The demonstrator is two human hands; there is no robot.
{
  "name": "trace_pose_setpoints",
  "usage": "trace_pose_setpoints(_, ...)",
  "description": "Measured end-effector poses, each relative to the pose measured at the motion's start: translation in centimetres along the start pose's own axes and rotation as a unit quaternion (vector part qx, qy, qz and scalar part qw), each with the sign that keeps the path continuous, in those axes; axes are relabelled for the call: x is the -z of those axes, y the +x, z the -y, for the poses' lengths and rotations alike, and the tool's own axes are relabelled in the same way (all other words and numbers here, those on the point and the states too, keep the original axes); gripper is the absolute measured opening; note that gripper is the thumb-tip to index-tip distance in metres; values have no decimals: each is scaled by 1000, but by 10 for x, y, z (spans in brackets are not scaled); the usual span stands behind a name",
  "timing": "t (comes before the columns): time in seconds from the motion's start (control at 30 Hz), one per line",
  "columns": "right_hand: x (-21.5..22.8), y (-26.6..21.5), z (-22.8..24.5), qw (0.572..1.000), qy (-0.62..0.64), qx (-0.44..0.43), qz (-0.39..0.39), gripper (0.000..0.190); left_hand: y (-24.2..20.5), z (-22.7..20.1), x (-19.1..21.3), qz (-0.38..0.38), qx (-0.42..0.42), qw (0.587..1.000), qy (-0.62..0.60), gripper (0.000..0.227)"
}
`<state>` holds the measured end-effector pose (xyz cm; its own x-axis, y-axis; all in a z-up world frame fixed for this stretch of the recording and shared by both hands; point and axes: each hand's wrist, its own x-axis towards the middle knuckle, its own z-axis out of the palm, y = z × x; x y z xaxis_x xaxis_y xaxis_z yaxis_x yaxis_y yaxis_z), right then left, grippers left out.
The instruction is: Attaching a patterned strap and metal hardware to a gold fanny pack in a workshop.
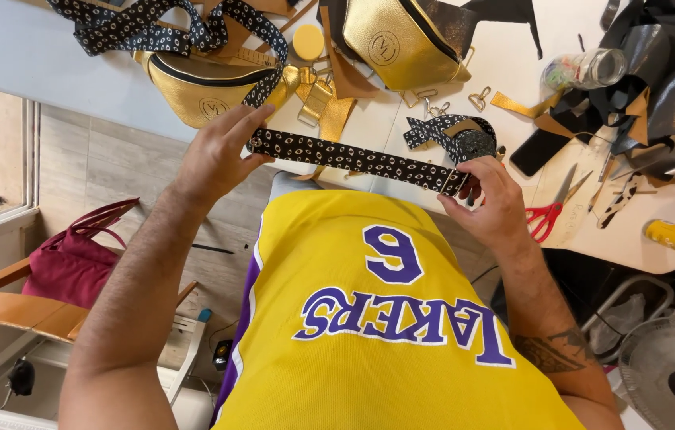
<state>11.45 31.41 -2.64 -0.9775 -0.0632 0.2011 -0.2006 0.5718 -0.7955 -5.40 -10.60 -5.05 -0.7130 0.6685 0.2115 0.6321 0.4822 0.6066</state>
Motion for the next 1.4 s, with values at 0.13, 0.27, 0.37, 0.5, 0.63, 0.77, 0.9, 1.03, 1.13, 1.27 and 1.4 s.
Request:
trace_pose_setpoints(0.13, 6, -3, 1, 1000, -21, -1, -9, 46, -3, 9, -6, -32, -61, 996, 50, 65)
trace_pose_setpoints(0.27, 14, -2, 8, 999, -32, 10, -23, 48, -1, 13, -16, -58, -91, 989, 105, 46)
trace_pose_setpoints(0.37, 25, 11, 29, 997, -57, 52, -28, 48, -4, 25, -30, -78, -111, 982, 128, 40)
trace_pose_setpoints(0.5, 32, 16, 42, 994, -78, 67, -26, 47, -3, 23, -37, -100, -103, 982, 122, 33)
trace_pose_setpoints(0.63, 35, 18, 43, 991, -94, 85, -31, 49, 1, 18, -41, -103, -89, 983, 127, 38)
trace_pose_setpoints(0.77, 35, 17, 43, 990, -103, 94, -26, 48, 3, 19, -40, -120, -74, 981, 133, 40)
trace_pose_setpoints(0.9, 32, 23, 51, 988, -110, 102, -28, 46, -2, 24, -48, -98, -25, 986, 136, 46)
trace_pose_setpoints(1.03, 28, 31, 62, 972, -158, 172, -27, 45, -5, 19, -59, -46, 33, 990, 129, 44)
trace_pose_setpoints(1.13, 24, 30, 54, 962, -188, 195, -15, 43, -9, 18, -81, -13, 54, 986, 157, 46)
trace_pose_setpoints(1.27, 13, 33, 36, 954, -223, 198, 34, 41, -1, 14, -116, 41, 109, 984, 135, 45)
trace_pose_setpoints(1.4, -1, 47, 41, 952, -220, 204, 56, 37, 47, -60, -104, 9, 103, 979, -173, 39)
